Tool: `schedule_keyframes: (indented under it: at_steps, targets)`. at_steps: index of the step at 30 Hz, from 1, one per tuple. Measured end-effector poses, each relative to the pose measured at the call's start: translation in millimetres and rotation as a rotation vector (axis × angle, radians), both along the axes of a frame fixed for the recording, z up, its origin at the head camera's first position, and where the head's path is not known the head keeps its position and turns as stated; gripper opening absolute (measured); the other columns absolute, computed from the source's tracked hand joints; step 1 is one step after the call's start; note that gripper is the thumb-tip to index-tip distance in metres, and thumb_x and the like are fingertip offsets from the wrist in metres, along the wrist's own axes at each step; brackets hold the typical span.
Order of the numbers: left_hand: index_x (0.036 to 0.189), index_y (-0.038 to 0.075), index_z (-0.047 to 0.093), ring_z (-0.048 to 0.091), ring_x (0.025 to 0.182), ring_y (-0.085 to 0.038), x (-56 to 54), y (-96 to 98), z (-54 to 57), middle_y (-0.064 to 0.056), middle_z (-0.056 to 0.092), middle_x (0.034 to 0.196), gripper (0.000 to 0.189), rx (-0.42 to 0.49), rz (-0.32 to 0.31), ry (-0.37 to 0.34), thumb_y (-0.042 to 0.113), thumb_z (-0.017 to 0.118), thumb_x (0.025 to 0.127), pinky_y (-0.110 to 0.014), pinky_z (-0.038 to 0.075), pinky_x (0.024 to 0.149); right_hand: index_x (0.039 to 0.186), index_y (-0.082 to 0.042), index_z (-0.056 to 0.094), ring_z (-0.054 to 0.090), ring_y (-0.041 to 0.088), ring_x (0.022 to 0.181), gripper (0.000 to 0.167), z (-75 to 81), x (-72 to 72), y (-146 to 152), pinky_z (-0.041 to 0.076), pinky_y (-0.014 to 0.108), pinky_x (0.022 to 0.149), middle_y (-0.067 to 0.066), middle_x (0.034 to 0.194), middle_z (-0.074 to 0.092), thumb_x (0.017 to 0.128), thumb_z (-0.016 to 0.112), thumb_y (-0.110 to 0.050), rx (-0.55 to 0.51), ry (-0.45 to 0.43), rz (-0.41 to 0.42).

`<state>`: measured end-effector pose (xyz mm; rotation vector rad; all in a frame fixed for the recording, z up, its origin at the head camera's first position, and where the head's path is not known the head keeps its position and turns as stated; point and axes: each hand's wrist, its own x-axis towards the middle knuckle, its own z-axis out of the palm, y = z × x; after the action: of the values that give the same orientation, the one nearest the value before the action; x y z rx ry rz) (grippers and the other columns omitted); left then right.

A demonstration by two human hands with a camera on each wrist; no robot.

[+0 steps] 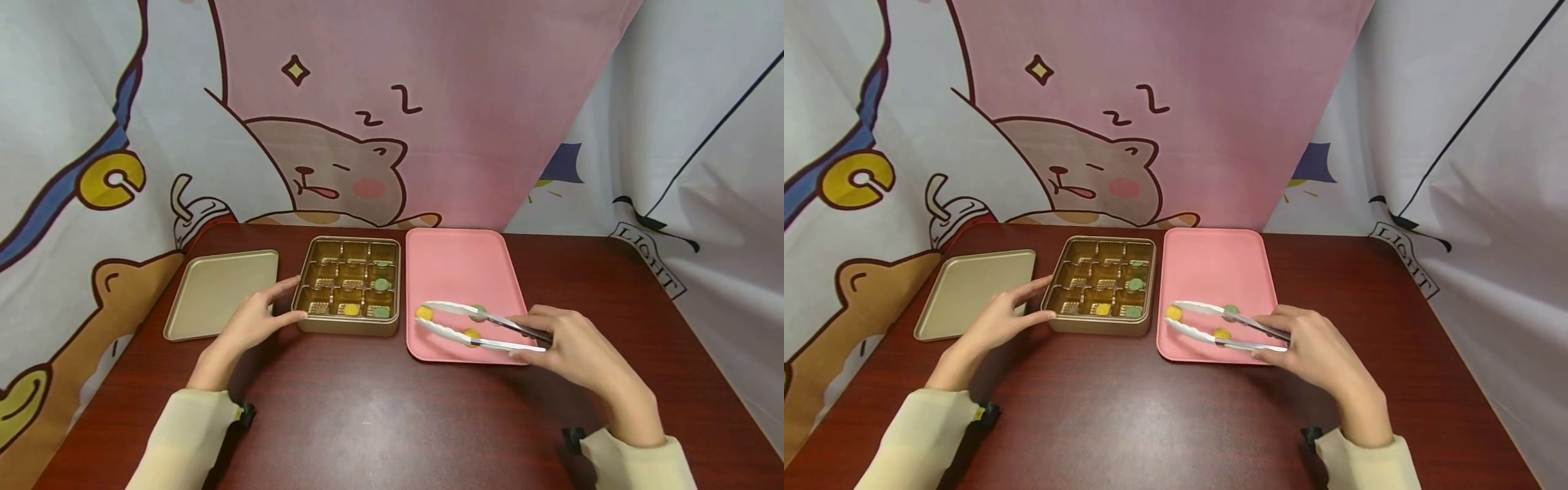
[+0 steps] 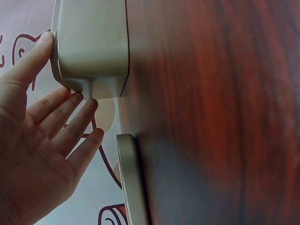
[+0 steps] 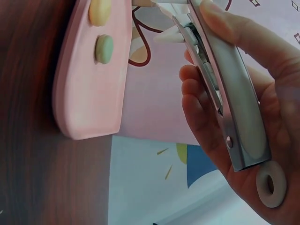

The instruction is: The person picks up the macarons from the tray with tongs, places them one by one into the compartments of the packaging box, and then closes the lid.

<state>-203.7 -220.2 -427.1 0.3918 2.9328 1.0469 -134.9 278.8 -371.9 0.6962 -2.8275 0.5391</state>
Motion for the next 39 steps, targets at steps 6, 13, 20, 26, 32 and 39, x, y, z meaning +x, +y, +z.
schedule_keyframes:
  at_steps: [6, 13, 20, 26, 32, 39]
  targets:
    - [0.15, 0.017, 0.047, 0.053, 0.131, -0.044, -0.3, -0.3, 0.7, -0.022, 0.053, 0.146, 0.075, 0.001, -0.005, -0.004, 0.04, 0.078, 0.085, -0.061, 0.043, 0.104, 0.112, -0.018, 0.077, 0.051, 0.003, 0.071, 0.045, 2.5, -5.6, -7.3, 0.04, 0.021, 0.062, -0.011, 0.088, 0.066, 0.071, 0.09, -0.028, -0.015, 0.026, 0.023]
    - [0.149, 0.016, 0.048, 0.053, 0.131, -0.043, -0.3, -1.4, 1.1, -0.022, 0.053, 0.145, 0.075, -0.007, -0.009, 0.008, 0.041, 0.078, 0.085, -0.061, 0.044, 0.104, 0.115, -0.02, 0.077, 0.06, 0.006, 0.08, 0.045, 4.3, -13.9, -18.1, 0.049, 0.027, 0.068, -0.008, 0.098, 0.072, 0.072, 0.089, -0.025, -0.018, 0.013, 0.021]
    - [0.149, 0.017, 0.048, 0.052, 0.133, -0.043, -0.1, -1.2, 1.1, -0.021, 0.053, 0.147, 0.075, -0.01, -0.013, 0.015, 0.04, 0.078, 0.085, -0.061, 0.043, 0.105, 0.116, -0.018, 0.076, 0.052, 0.007, 0.07, 0.047, 5.6, -25.2, -28.1, 0.041, 0.022, 0.062, -0.012, 0.085, 0.064, 0.072, 0.089, -0.028, -0.03, 0.038, 0.049]
    - [0.15, 0.017, 0.047, 0.051, 0.134, -0.043, 0.2, -0.7, 1.7, -0.021, 0.052, 0.147, 0.075, -0.01, -0.01, 0.002, 0.04, 0.078, 0.085, -0.061, 0.042, 0.105, 0.115, -0.018, 0.076, 0.053, 0.007, 0.069, 0.047, 6.1, -33.0, -38.3, 0.043, 0.024, 0.063, -0.012, 0.084, 0.063, 0.071, 0.09, -0.03, -0.035, 0.084, 0.063]
    - [0.15, 0.017, 0.048, 0.052, 0.132, -0.043, -0.1, -0.8, 1.6, -0.022, 0.053, 0.146, 0.075, -0.008, -0.012, 0.008, 0.04, 0.078, 0.085, -0.061, 0.043, 0.104, 0.115, -0.015, 0.076, 0.057, 0.011, 0.069, 0.049, 6.8, -38.5, -48.9, 0.045, 0.027, 0.064, -0.008, 0.084, 0.065, 0.07, 0.09, -0.028, -0.039, 0.079, 0.052]
    - [0.149, 0.016, 0.048, 0.053, 0.132, -0.042, -0.4, -1.3, 0.8, -0.021, 0.054, 0.145, 0.075, -0.004, -0.019, 0.014, 0.039, 0.078, 0.085, -0.061, 0.043, 0.105, 0.114, -0.013, 0.076, 0.055, 0.01, 0.069, 0.048, 5.0, -44.1, -60.6, 0.045, 0.029, 0.064, -0.004, 0.083, 0.065, 0.071, 0.09, -0.027, -0.029, 0.072, 0.034]
